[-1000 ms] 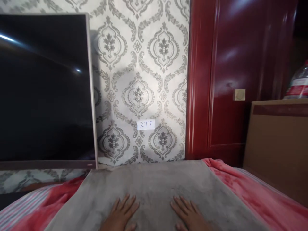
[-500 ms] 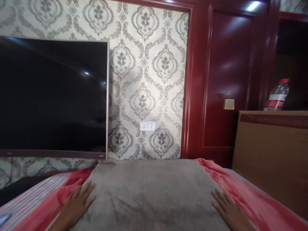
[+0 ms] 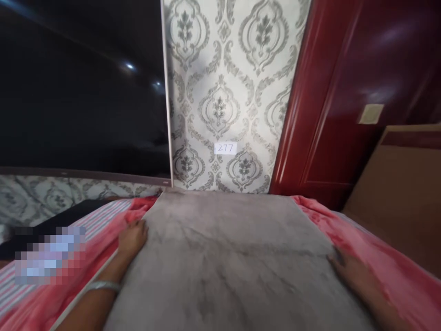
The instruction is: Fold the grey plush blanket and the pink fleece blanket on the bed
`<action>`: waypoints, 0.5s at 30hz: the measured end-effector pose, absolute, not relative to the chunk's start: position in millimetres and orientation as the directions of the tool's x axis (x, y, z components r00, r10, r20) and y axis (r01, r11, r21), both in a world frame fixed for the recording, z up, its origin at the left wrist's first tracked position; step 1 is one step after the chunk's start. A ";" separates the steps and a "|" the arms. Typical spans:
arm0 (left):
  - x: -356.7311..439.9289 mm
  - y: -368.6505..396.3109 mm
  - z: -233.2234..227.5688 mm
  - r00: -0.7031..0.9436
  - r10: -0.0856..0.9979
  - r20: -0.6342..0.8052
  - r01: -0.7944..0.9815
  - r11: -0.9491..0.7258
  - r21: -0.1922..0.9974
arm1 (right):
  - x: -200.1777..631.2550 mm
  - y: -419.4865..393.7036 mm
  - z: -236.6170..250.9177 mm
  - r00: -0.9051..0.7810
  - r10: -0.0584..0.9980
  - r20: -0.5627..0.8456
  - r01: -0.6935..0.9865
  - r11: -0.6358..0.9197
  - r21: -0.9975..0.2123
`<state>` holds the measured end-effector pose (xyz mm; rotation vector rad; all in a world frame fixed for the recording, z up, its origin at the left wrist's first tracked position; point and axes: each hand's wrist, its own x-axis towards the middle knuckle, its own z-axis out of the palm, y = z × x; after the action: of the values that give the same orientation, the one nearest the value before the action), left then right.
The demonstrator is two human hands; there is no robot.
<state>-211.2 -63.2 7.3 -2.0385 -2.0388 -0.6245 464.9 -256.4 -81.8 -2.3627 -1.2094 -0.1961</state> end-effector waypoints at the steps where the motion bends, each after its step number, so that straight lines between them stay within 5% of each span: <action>1: -211.5 -64.2 7.3 -0.060 0.915 0.400 0.986 -0.008 0.167 | 461.2 -261.1 -79.1 0.622 0.702 0.347 0.781 -0.522 -0.343; 7: -215.2 -67.6 5.6 -0.251 0.904 0.345 0.929 0.125 0.347 | 443.1 -278.6 -70.9 0.711 0.580 0.398 0.700 -0.637 -0.322; 15: -234.4 -56.5 -3.7 -0.254 0.916 0.310 0.901 0.108 0.421 | 446.2 -280.5 -66.9 0.832 0.447 0.329 0.552 -0.598 -0.581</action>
<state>-234.4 -56.5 -3.7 -1.9353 -2.3593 -0.8591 446.2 -280.5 -66.9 -2.3081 -0.7266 -0.1937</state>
